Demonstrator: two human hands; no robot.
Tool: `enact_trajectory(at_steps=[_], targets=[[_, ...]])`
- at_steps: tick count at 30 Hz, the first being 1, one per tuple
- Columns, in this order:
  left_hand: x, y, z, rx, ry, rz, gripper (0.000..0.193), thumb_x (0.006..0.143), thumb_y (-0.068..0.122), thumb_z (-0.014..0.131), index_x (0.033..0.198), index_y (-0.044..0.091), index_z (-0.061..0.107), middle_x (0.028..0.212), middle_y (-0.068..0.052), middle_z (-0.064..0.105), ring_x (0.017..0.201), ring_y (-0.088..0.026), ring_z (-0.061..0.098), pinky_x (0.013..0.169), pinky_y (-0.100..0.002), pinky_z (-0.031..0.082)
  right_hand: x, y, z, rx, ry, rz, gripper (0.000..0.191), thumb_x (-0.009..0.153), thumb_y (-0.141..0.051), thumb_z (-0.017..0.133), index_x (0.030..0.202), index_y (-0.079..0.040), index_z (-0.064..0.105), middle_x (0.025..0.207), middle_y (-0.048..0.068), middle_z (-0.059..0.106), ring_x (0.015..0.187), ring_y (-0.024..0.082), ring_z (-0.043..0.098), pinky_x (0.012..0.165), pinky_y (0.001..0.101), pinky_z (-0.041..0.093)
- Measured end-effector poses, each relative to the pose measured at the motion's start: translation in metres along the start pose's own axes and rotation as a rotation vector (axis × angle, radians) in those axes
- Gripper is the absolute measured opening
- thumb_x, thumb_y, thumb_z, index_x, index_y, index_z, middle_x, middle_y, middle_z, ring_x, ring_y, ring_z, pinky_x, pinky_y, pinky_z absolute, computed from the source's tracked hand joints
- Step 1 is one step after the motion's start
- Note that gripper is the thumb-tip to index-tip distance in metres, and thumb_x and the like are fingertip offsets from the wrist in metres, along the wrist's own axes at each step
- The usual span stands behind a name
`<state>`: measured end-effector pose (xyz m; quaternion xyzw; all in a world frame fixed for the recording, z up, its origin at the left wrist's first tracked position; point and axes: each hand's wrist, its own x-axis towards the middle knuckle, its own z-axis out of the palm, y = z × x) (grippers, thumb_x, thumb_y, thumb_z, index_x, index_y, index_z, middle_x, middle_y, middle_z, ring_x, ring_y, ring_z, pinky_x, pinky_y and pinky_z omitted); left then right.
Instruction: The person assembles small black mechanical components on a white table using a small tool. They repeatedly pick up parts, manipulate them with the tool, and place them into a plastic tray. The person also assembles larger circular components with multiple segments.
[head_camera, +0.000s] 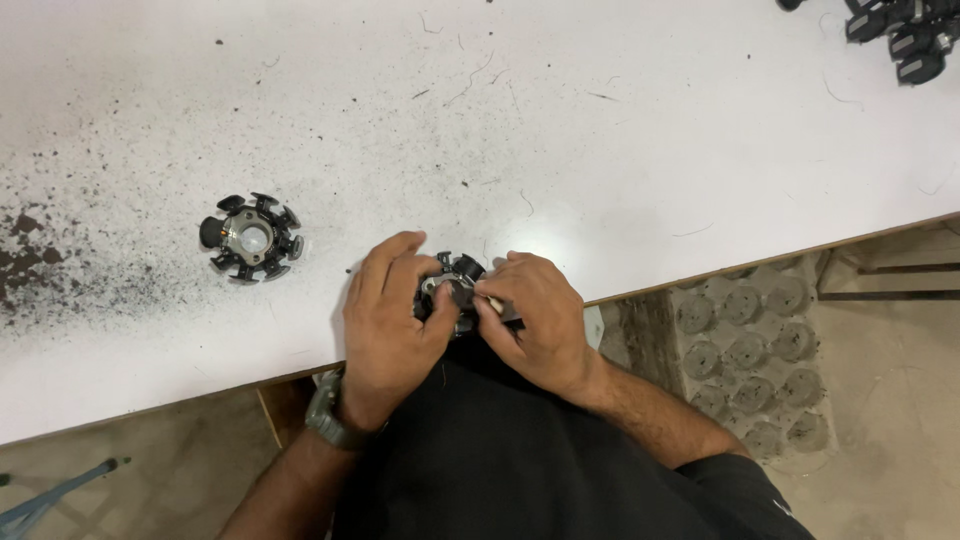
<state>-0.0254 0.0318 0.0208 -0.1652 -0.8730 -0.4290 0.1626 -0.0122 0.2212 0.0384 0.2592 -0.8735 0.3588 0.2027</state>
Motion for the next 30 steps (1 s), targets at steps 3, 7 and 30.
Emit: enact_trajectory(at_steps=[3,7,30], targets=[[0.008,-0.001,-0.011,0.101,-0.073,0.052,0.030,0.084,0.012,0.076,0.111,0.002,0.071,0.129,-0.015,0.063,0.110,-0.031,0.064,0.089,-0.046,0.053,-0.004,0.002,0.002,0.044,0.037,0.059,0.023,0.088,0.000,0.076,0.106,-0.005,0.063,0.098,0.008,0.072,0.094,0.025,0.072,0.099,0.0448,0.058],[0.016,0.002,-0.017,0.106,-0.153,0.054,0.018,0.090,0.010,0.074,0.108,0.007,0.073,0.127,-0.008,0.067,0.105,-0.027,0.066,0.087,-0.042,0.055,-0.007,0.005,0.005,0.045,0.061,0.057,0.023,0.088,0.001,0.075,0.106,-0.004,0.062,0.098,0.009,0.071,0.093,0.027,0.071,0.097,0.0435,0.059],[0.024,0.003,-0.021,0.049,-0.245,0.121,0.014,0.097,0.009,0.065,0.108,0.001,0.067,0.113,-0.011,0.070,0.095,-0.028,0.072,0.077,-0.036,0.060,-0.009,0.008,0.006,0.031,0.026,-0.001,0.027,0.086,-0.002,0.079,0.107,-0.008,0.062,0.104,0.008,0.067,0.106,0.025,0.067,0.109,0.0527,0.049]])
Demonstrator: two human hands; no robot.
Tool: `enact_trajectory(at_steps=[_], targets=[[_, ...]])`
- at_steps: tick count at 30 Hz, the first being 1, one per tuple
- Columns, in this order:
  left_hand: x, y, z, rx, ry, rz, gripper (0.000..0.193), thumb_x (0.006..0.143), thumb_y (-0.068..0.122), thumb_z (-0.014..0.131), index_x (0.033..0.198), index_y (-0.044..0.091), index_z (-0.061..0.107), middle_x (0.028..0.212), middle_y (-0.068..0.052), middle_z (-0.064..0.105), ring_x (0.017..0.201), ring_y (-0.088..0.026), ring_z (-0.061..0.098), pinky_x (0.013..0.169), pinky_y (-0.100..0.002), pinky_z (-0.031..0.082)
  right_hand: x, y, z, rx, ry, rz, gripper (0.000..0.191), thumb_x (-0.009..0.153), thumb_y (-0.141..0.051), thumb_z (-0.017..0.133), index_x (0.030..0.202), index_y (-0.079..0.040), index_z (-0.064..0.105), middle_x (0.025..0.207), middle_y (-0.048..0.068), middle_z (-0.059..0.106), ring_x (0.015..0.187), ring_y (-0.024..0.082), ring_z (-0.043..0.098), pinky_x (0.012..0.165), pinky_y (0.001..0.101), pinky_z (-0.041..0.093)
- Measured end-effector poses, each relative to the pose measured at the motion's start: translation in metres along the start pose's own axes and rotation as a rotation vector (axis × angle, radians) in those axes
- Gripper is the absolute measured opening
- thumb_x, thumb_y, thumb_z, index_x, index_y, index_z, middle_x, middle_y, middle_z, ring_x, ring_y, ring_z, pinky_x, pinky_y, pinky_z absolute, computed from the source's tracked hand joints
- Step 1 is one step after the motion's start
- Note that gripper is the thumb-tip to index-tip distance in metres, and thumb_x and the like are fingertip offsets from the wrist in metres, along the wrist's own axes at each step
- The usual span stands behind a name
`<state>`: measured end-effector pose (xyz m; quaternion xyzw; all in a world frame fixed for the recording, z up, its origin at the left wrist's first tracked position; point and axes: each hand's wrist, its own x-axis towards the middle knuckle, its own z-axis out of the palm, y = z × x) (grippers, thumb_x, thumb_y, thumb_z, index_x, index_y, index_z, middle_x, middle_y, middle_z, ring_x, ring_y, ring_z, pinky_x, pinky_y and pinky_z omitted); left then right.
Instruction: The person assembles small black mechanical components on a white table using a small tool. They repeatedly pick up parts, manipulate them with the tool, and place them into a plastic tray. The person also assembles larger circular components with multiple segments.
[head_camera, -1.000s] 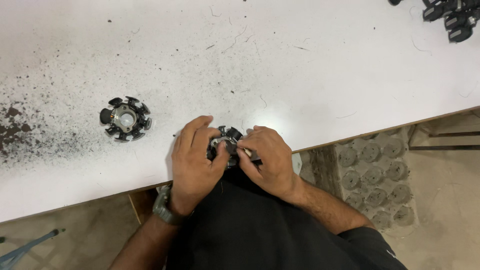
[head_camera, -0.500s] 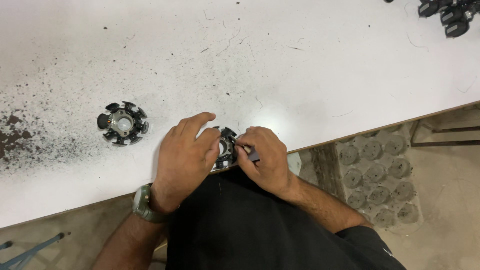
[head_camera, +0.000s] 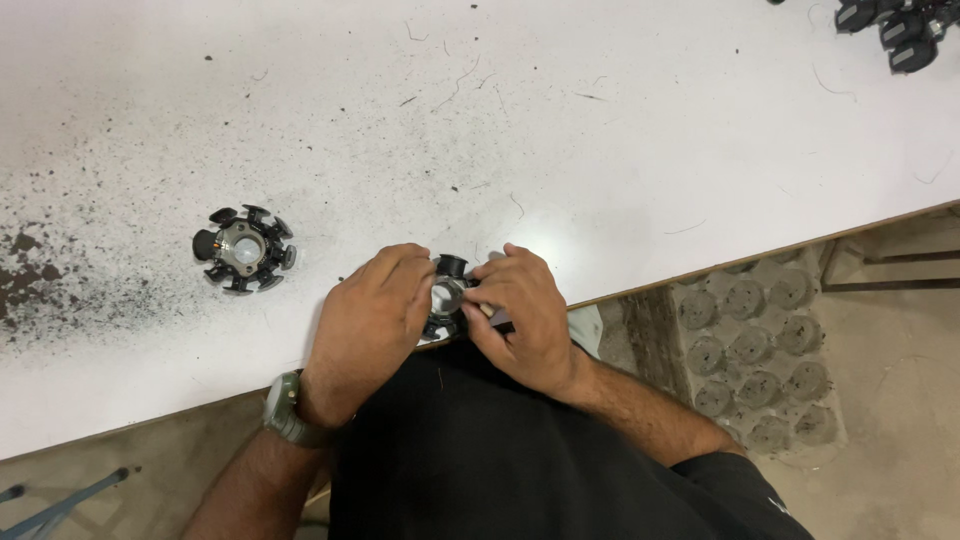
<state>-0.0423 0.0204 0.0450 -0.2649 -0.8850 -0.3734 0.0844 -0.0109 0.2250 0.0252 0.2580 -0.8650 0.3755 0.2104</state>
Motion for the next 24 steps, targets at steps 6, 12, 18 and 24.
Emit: enact_trajectory(at_steps=[6,12,18,24], targets=[[-0.005,0.001,0.002,-0.034,-0.005,-0.101,0.013,0.096,0.010,0.066,0.106,0.002,0.069,0.111,-0.011,0.072,0.088,-0.027,0.074,0.071,-0.036,0.061,-0.001,0.002,0.008,-0.016,-0.009,-0.024,0.030,0.085,-0.002,0.080,0.108,-0.008,0.062,0.101,0.007,0.065,0.109,0.027,0.066,0.108,0.0520,0.049],[-0.008,0.000,0.005,-0.043,0.066,-0.073,0.013,0.093,0.008,0.068,0.105,0.002,0.068,0.115,-0.011,0.072,0.093,-0.029,0.074,0.075,-0.036,0.061,-0.001,0.005,0.012,-0.020,-0.016,-0.013,0.030,0.085,-0.001,0.080,0.108,-0.008,0.063,0.103,0.009,0.067,0.109,0.027,0.067,0.108,0.0515,0.051],[-0.009,-0.001,0.007,-0.043,0.064,-0.062,0.013,0.092,0.008,0.070,0.103,0.001,0.068,0.113,-0.011,0.071,0.091,-0.028,0.074,0.073,-0.036,0.061,-0.002,0.006,0.014,-0.021,0.008,-0.016,0.028,0.084,-0.001,0.080,0.106,-0.007,0.064,0.104,0.009,0.068,0.108,0.028,0.067,0.107,0.0516,0.052],[-0.011,-0.003,0.012,-0.036,0.069,-0.069,0.012,0.091,0.005,0.070,0.101,0.000,0.067,0.111,-0.011,0.070,0.089,-0.028,0.073,0.072,-0.036,0.060,-0.003,0.009,0.015,-0.032,-0.006,-0.022,0.028,0.085,-0.002,0.081,0.106,-0.008,0.064,0.103,0.009,0.068,0.109,0.028,0.067,0.107,0.0513,0.052]])
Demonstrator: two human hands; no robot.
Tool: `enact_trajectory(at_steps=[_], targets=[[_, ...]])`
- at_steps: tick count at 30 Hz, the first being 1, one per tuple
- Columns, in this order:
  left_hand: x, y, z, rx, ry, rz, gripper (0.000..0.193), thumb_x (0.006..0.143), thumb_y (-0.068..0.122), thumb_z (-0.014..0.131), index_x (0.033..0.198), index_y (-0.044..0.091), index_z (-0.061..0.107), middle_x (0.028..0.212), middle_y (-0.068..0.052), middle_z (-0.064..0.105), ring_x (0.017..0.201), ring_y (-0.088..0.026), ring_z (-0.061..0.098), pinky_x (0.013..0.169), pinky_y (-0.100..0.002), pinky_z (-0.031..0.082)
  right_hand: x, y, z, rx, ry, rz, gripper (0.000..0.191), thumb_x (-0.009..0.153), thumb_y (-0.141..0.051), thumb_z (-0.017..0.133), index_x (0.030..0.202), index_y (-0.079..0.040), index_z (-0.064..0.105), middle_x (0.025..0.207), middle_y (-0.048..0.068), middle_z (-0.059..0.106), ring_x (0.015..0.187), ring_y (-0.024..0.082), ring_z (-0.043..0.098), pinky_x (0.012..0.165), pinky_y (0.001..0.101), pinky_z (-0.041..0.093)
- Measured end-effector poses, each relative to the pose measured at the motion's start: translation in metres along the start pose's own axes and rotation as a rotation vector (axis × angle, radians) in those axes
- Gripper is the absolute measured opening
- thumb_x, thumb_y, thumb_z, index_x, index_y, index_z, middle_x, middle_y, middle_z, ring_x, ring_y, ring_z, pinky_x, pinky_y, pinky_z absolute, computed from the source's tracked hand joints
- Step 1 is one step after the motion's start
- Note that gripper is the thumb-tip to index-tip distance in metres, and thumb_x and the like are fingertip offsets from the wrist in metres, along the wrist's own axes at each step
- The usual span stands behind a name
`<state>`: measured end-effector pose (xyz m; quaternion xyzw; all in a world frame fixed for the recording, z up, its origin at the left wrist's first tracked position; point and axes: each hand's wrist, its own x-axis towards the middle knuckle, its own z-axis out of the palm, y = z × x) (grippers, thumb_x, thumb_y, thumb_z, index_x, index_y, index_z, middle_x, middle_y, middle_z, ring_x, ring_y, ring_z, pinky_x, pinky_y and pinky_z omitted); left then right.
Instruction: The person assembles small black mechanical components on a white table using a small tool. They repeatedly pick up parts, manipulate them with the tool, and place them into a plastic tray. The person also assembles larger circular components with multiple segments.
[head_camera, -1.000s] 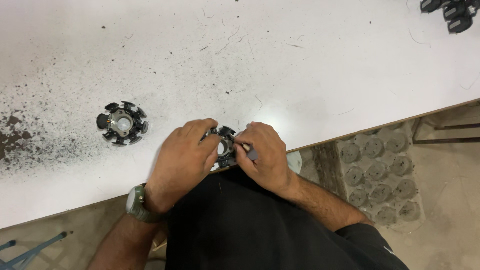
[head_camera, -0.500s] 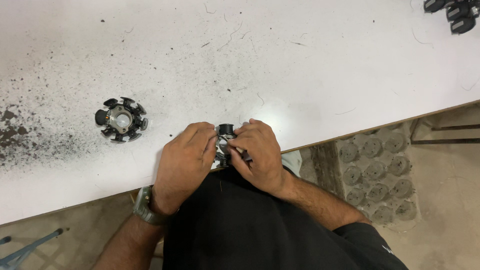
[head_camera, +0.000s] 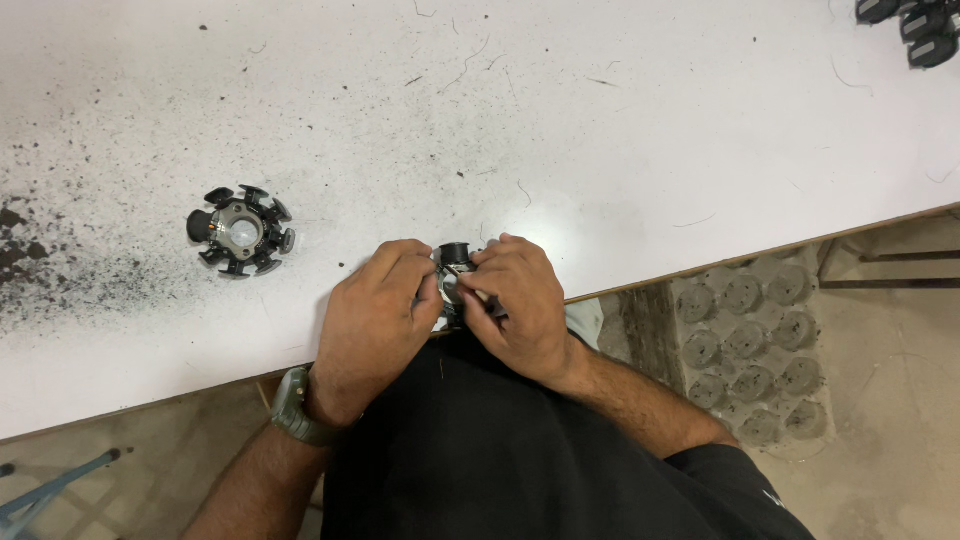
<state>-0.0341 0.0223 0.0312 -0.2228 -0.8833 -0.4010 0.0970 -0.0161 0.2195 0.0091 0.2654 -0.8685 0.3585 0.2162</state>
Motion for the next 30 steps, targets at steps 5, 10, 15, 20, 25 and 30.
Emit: enact_trajectory(at_steps=[5,10,15,20,25,30], targets=[[-0.004,-0.002,0.005,0.053,0.011,0.020,0.015,0.086,0.001,0.067,0.101,-0.002,0.065,0.114,-0.013,0.070,0.086,-0.028,0.073,0.069,-0.037,0.060,-0.004,0.001,0.000,0.014,0.031,-0.053,0.032,0.084,-0.002,0.081,0.109,-0.008,0.061,0.101,0.008,0.067,0.109,0.028,0.067,0.107,0.0525,0.052],[-0.001,-0.002,0.010,0.066,0.038,0.028,0.013,0.085,0.000,0.067,0.098,-0.001,0.063,0.115,-0.013,0.069,0.088,-0.029,0.073,0.071,-0.038,0.060,0.002,0.005,0.001,-0.007,0.033,-0.101,0.035,0.085,-0.002,0.084,0.111,-0.008,0.061,0.101,0.007,0.066,0.109,0.026,0.067,0.105,0.0498,0.053],[-0.008,-0.007,0.013,0.055,0.049,0.059,0.013,0.086,0.001,0.067,0.098,-0.002,0.063,0.116,-0.015,0.069,0.090,-0.029,0.072,0.072,-0.038,0.061,0.003,-0.002,0.003,-0.074,0.027,-0.112,0.033,0.086,-0.001,0.083,0.110,-0.007,0.062,0.100,0.008,0.065,0.106,0.027,0.066,0.102,0.0484,0.054],[-0.015,-0.006,0.004,0.120,0.006,0.066,0.011,0.089,0.007,0.068,0.098,0.002,0.066,0.123,-0.014,0.069,0.093,-0.026,0.073,0.073,-0.035,0.061,0.004,-0.006,-0.002,-0.101,-0.005,-0.105,0.031,0.086,0.000,0.082,0.109,-0.006,0.062,0.101,0.009,0.066,0.104,0.027,0.065,0.101,0.0492,0.052],[-0.016,-0.031,-0.056,0.647,0.278,0.060,0.052,0.095,0.046,0.079,0.122,0.003,0.067,0.134,-0.019,0.063,0.118,-0.031,0.064,0.093,-0.041,0.058,0.015,0.019,-0.022,-0.227,0.006,0.001,0.026,0.089,0.000,0.079,0.108,-0.007,0.062,0.104,0.011,0.067,0.101,0.025,0.065,0.098,0.0465,0.053],[-0.007,-0.063,-0.087,0.629,0.028,-0.374,0.104,0.077,0.053,0.087,0.148,-0.011,0.046,0.122,-0.028,0.062,0.105,-0.039,0.061,0.086,-0.049,0.053,0.033,0.048,-0.046,-0.347,0.079,0.121,0.020,0.095,0.001,0.078,0.108,-0.003,0.063,0.103,0.012,0.067,0.094,0.026,0.064,0.078,0.0398,0.054]])
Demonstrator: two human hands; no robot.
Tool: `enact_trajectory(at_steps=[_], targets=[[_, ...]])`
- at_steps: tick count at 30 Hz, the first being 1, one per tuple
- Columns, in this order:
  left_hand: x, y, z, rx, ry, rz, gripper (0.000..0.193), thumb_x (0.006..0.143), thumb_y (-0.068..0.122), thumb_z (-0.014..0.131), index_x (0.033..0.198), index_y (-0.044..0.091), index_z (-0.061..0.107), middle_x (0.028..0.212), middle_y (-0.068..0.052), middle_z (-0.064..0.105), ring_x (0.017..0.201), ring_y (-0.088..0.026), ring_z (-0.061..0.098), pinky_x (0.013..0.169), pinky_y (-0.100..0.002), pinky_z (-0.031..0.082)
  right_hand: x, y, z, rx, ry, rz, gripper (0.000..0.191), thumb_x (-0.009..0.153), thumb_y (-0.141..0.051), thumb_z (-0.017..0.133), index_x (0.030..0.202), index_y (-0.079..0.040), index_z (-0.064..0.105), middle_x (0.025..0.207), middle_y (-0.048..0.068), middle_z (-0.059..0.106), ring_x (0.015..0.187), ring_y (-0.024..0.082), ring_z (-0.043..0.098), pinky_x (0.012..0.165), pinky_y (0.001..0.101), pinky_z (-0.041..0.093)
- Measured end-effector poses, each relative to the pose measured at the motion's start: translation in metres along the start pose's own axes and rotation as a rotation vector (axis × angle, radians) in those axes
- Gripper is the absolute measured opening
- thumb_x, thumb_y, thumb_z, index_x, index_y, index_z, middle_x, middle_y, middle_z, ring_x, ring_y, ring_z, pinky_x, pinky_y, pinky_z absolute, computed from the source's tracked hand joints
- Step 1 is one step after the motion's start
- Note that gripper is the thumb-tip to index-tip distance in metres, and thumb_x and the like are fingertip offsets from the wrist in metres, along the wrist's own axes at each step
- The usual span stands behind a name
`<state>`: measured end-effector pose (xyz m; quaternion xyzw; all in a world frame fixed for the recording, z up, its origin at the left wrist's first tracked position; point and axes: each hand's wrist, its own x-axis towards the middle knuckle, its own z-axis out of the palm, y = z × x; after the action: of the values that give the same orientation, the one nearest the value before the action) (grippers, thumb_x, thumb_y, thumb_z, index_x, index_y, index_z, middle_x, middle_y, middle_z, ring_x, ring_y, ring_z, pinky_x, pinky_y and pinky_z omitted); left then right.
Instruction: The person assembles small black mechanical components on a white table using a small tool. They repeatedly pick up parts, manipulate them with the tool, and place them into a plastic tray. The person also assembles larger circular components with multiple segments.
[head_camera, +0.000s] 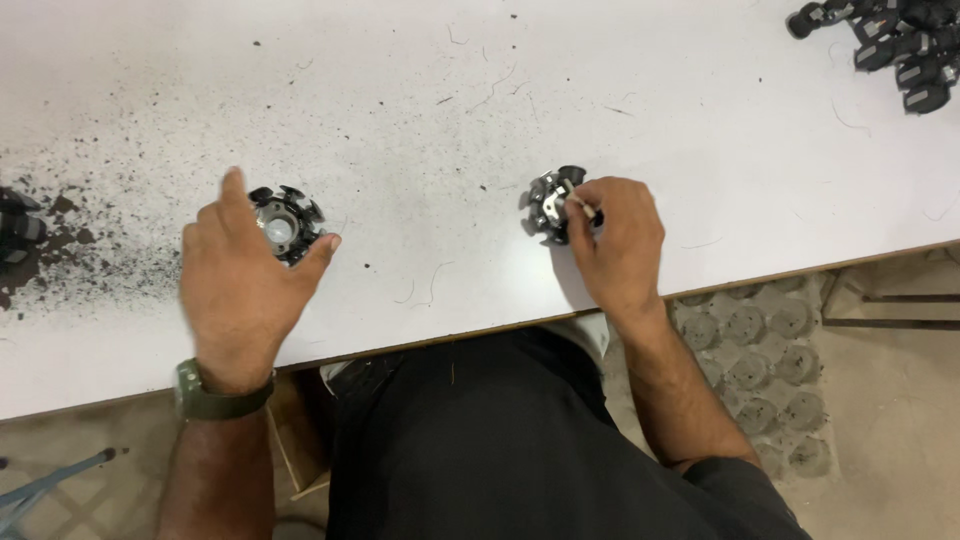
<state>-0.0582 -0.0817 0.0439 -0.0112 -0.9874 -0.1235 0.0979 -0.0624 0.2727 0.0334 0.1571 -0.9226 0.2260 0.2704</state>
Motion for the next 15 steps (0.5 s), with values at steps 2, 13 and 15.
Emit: enact_trajectory(at_steps=[2,13,15], targets=[[0.005,0.007,0.002,-0.090,-0.092,0.096,0.105,0.074,0.043,0.088,0.149,-0.011,0.038,0.124,-0.030,0.060,0.106,-0.039,0.059,0.087,-0.050,0.052,0.006,0.005,-0.005,-0.048,0.021,0.041,0.020,0.094,0.002,0.077,0.108,-0.002,0.064,0.102,0.012,0.068,0.093,0.027,0.063,0.079,0.0420,0.053],[-0.010,0.059,-0.002,-0.520,-0.298,0.716,0.097,0.067,0.015,0.074,0.153,0.001,0.034,0.157,-0.028,0.037,0.143,-0.044,0.037,0.111,-0.055,0.035,0.003,0.015,-0.001,-0.018,0.089,0.100,0.017,0.099,-0.005,0.072,0.113,-0.004,0.061,0.103,0.009,0.069,0.098,0.025,0.068,0.119,0.0590,0.038],[-0.019,0.063,-0.002,-0.558,-0.154,0.593,0.073,0.072,0.017,0.076,0.139,0.004,0.049,0.150,-0.025,0.046,0.135,-0.041,0.047,0.106,-0.053,0.041,-0.006,0.006,0.000,0.087,0.109,0.067,0.017,0.101,-0.006,0.070,0.114,-0.005,0.059,0.108,0.009,0.069,0.106,0.024,0.069,0.124,0.0603,0.035]])
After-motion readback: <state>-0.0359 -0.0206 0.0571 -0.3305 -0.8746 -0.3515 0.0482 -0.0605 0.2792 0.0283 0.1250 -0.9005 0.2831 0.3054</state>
